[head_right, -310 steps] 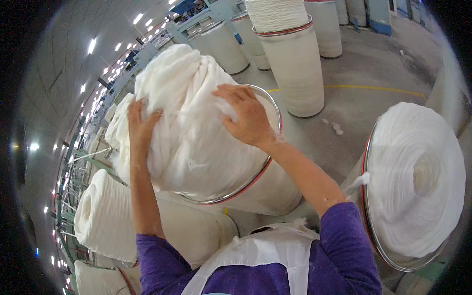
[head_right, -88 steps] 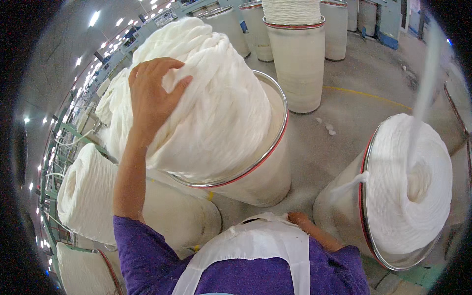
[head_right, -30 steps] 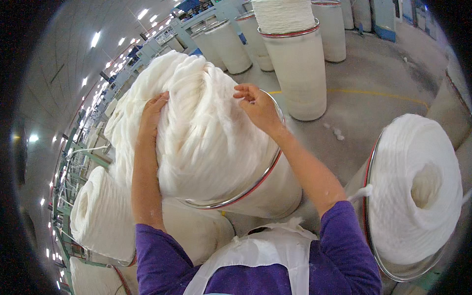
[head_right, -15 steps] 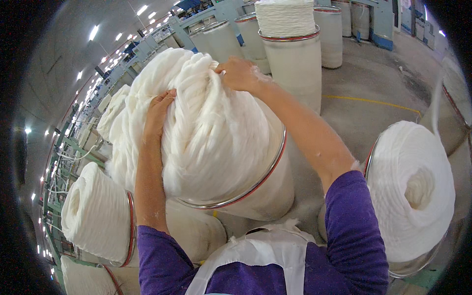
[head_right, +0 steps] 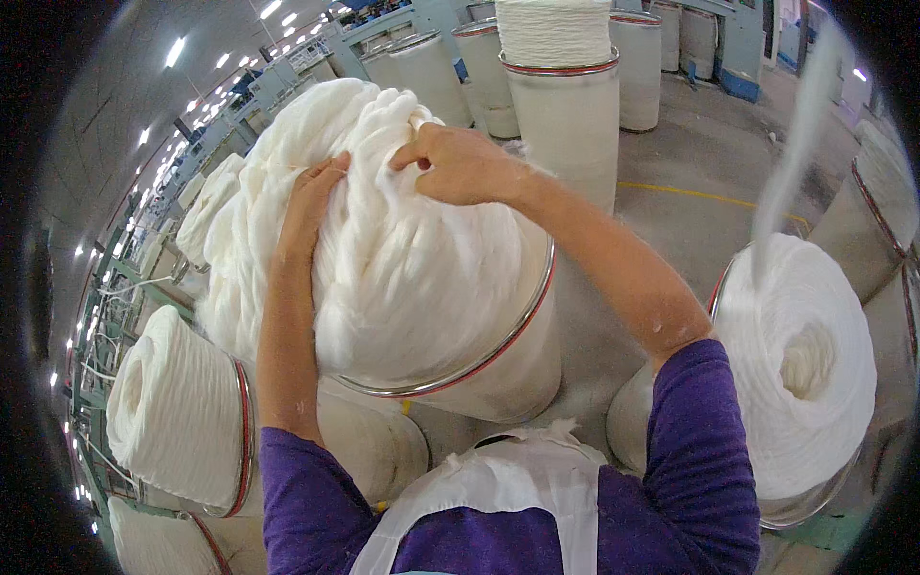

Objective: The person handles large white textile roving bundles in a factory, lifting and placing them onto cylindrical containers. They use a small wooden stick to guide and secure the roving strands, then move between containers to repeat the process.

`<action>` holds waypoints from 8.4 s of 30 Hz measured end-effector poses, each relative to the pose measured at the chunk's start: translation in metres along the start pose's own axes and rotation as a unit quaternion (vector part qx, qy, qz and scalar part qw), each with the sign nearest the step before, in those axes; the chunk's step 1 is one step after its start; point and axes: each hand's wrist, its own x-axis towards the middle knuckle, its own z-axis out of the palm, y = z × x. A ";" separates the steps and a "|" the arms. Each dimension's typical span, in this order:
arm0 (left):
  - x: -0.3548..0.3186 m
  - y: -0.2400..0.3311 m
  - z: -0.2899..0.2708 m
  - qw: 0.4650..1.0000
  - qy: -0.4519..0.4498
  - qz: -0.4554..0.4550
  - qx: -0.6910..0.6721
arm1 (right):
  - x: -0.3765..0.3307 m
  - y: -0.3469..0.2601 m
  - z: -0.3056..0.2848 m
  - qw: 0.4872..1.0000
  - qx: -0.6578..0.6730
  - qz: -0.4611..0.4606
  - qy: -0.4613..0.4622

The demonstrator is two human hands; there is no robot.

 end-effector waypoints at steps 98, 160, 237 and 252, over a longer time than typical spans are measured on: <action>0.001 0.004 0.068 0.817 0.012 0.269 0.509 | -0.208 0.001 0.098 0.976 0.210 0.056 -0.012; -0.254 -0.133 0.052 0.834 -0.131 0.262 0.468 | -0.329 0.030 0.160 0.843 0.358 0.399 -0.057; -0.164 -0.180 0.126 0.735 -0.060 0.528 0.422 | -0.098 -0.186 0.031 0.933 -0.225 -0.049 0.277; -0.137 -0.203 0.221 0.837 -0.119 0.436 0.310 | 0.066 -0.122 -0.008 0.976 -0.206 -0.047 0.049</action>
